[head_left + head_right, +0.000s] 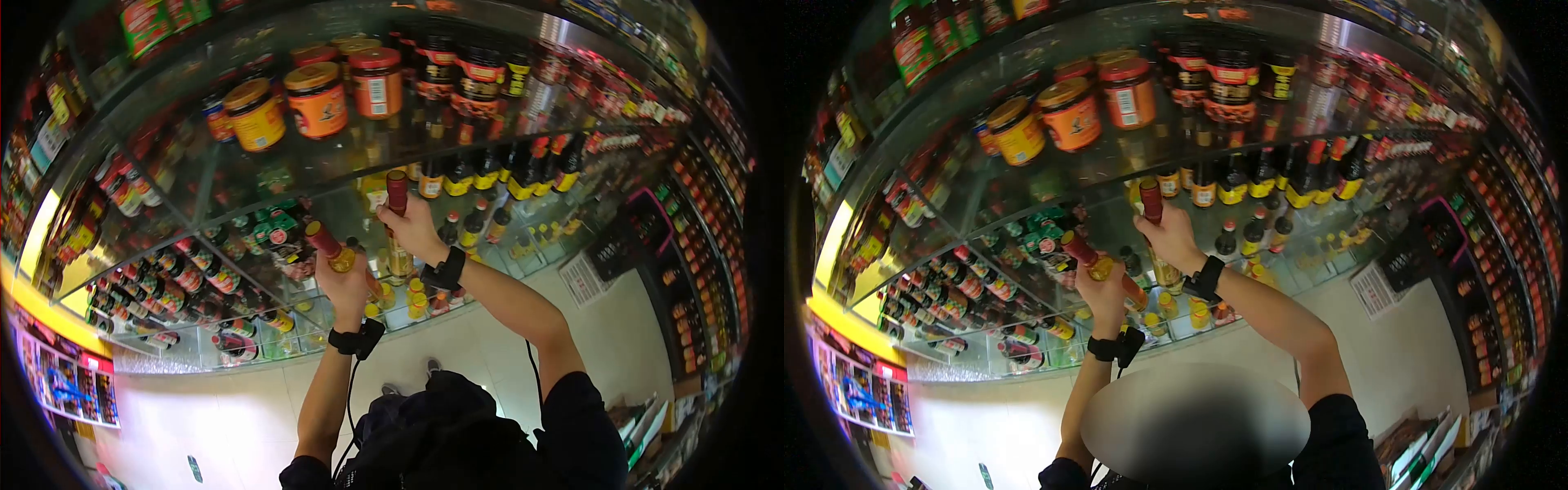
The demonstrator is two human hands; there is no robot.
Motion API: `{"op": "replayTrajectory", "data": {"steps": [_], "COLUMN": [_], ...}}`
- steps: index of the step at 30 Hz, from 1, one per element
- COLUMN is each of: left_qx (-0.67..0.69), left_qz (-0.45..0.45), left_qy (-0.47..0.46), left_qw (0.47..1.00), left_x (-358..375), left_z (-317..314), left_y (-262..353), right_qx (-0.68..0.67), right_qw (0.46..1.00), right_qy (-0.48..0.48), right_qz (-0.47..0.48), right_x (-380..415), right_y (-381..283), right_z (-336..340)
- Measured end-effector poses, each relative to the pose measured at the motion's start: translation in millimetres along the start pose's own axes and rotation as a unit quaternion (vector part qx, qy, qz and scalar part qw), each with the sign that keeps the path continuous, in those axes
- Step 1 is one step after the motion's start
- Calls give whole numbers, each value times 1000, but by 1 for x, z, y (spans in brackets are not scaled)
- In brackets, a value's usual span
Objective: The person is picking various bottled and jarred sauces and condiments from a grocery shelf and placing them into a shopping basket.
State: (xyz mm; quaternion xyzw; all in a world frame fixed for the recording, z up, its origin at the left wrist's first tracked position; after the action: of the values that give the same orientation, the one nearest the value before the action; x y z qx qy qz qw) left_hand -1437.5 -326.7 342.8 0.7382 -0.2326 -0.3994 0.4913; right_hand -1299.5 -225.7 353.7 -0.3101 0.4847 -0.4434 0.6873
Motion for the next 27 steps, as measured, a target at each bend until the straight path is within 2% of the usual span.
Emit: {"op": "replayTrajectory", "data": {"steps": [2,3,5,8,9,12,14,15,18,20,22,24,27], "left_qx": [-6,17,42,37,45,41,50,57,52,98,96,100,94], "left_qz": [2,13,27,75,97,48,55,60,63,75,65,102,134], "left_qy": [-23,-35,-60,-92,-109,-139,-159,-171,-196,-200,-222,-236,-287], "left_qw": [1000,999,997,992,988,988,985,982,977,972,968,961,944], "left_x": [9,14,25,50,60,90,114,128,180,214,251,290,343], "left_z": [-17,-26,-48,-87,-101,-145,-178,-198,-259,-304,-346,-380,-437], "left_y": [-2,-5,-6,0,1,-13,-28,-30,-32,-41,-46,-49,-59], "right_qx": [-15,43,59,83,58,25,26,62,61,98,103,102,90], "right_qw": [1000,998,996,992,993,991,988,985,980,973,964,960,937], "right_qy": [18,54,65,97,95,111,112,147,170,187,197,211,261], "right_qz": [-12,12,1,-2,-29,-73,-102,-67,-81,-91,-143,-152,-214], "right_x": [14,21,35,59,68,95,112,121,154,178,203,232,274], "right_y": [4,5,21,45,52,78,108,113,140,169,190,206,235], "right_z": [30,47,77,120,135,185,219,241,305,353,398,440,499]}}
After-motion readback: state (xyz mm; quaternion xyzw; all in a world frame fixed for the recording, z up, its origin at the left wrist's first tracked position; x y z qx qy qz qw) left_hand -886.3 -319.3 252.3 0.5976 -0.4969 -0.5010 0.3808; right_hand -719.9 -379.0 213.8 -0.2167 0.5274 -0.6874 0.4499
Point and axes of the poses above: each hand's wrist, its own x-axis away from the middle knuckle, its own z-axis out of the back of the hand, y = z × x, the point moved 4 cm from there along -x, towards the middle knuckle, and after that the axes turned 10 degrees about x, right-handed, at the moved point
